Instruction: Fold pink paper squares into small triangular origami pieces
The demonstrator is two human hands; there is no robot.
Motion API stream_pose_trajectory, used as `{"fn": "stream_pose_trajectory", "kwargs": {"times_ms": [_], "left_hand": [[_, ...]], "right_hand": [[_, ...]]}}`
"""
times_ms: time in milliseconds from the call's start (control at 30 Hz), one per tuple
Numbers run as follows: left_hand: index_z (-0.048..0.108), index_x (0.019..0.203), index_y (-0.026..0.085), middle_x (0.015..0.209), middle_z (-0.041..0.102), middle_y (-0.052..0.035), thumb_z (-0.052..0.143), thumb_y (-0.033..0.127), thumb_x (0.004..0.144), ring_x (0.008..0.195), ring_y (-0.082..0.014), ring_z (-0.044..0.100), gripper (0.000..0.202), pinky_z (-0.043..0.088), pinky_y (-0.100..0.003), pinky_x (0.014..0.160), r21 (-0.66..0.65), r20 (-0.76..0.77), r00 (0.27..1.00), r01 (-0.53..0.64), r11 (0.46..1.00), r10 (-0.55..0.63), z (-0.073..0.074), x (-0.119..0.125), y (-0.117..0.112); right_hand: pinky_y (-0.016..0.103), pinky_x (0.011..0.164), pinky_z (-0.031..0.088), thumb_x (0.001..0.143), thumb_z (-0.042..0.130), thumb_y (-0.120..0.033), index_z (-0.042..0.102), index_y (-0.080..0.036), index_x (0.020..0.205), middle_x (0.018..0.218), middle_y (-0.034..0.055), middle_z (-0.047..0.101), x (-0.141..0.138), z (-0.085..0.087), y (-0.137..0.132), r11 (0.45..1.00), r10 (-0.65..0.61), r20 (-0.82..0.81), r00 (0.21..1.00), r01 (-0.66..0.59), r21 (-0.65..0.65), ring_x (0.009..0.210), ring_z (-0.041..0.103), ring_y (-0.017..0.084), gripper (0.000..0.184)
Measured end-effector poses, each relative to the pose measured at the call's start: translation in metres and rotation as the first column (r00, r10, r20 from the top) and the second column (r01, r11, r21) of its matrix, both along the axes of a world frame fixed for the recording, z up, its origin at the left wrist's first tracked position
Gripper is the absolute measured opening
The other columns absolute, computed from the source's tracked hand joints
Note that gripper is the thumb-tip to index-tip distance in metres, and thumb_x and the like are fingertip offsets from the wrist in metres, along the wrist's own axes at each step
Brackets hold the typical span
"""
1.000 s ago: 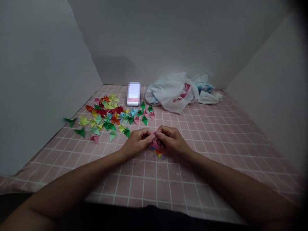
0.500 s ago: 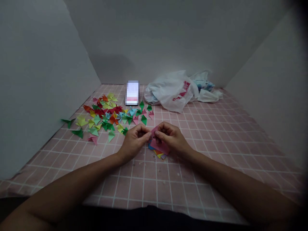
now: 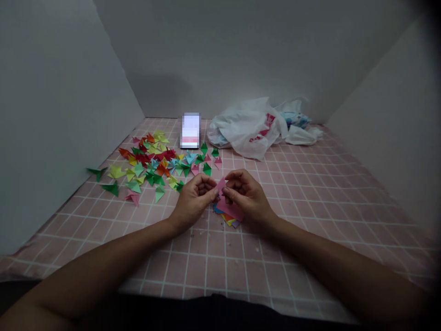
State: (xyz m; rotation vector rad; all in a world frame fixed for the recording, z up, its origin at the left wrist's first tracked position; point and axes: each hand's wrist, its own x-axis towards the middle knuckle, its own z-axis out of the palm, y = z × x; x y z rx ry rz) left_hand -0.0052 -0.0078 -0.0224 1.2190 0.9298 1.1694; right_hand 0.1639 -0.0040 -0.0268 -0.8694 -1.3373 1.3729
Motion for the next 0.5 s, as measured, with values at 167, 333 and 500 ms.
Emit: {"fn": "stream_pose_trajectory", "kwargs": {"times_ms": [167,333,500], "left_hand": [[0.059,0.093,0.017,0.073,0.066,0.0029,0.080,0.024,0.074,0.066,-0.0112,0.068,0.029,0.058,-0.024,0.065,-0.022,0.009,1.000,-0.018,1.000,0.018,0.0009,0.0003,-0.0010],[0.063,0.099,0.016,0.071,0.068,0.0011,0.079,0.034,0.077,0.066,-0.0122,0.067,0.032,0.056,-0.024,0.065,-0.055,0.002,1.000,0.021,0.998,-0.021,0.0002,-0.0009,-0.0008],[0.068,0.084,0.015,0.074,0.068,-0.0011,0.078,0.041,0.079,0.067,-0.0117,0.063,0.028,0.052,-0.025,0.066,-0.077,-0.031,0.999,0.004,0.997,-0.006,-0.0027,-0.0014,-0.0009]], "right_hand": [[0.025,0.057,0.045,0.082,0.070,-0.024,0.057,-0.022,0.090,0.071,-0.0046,0.058,-0.0001,-0.0015,-0.0010,1.000,-0.010,0.008,1.000,0.010,0.013,0.059,0.055,0.010,0.016],[0.027,0.058,0.044,0.084,0.070,-0.025,0.059,-0.022,0.090,0.070,-0.0036,0.058,0.0021,-0.0050,0.0015,0.998,0.015,0.074,0.997,-0.020,0.067,0.060,0.055,0.011,0.013],[0.025,0.055,0.042,0.084,0.070,-0.030,0.057,-0.022,0.091,0.068,-0.0048,0.056,0.0018,-0.0051,0.0007,1.000,0.013,0.085,0.996,-0.014,0.007,0.057,0.053,0.011,0.017]]}}
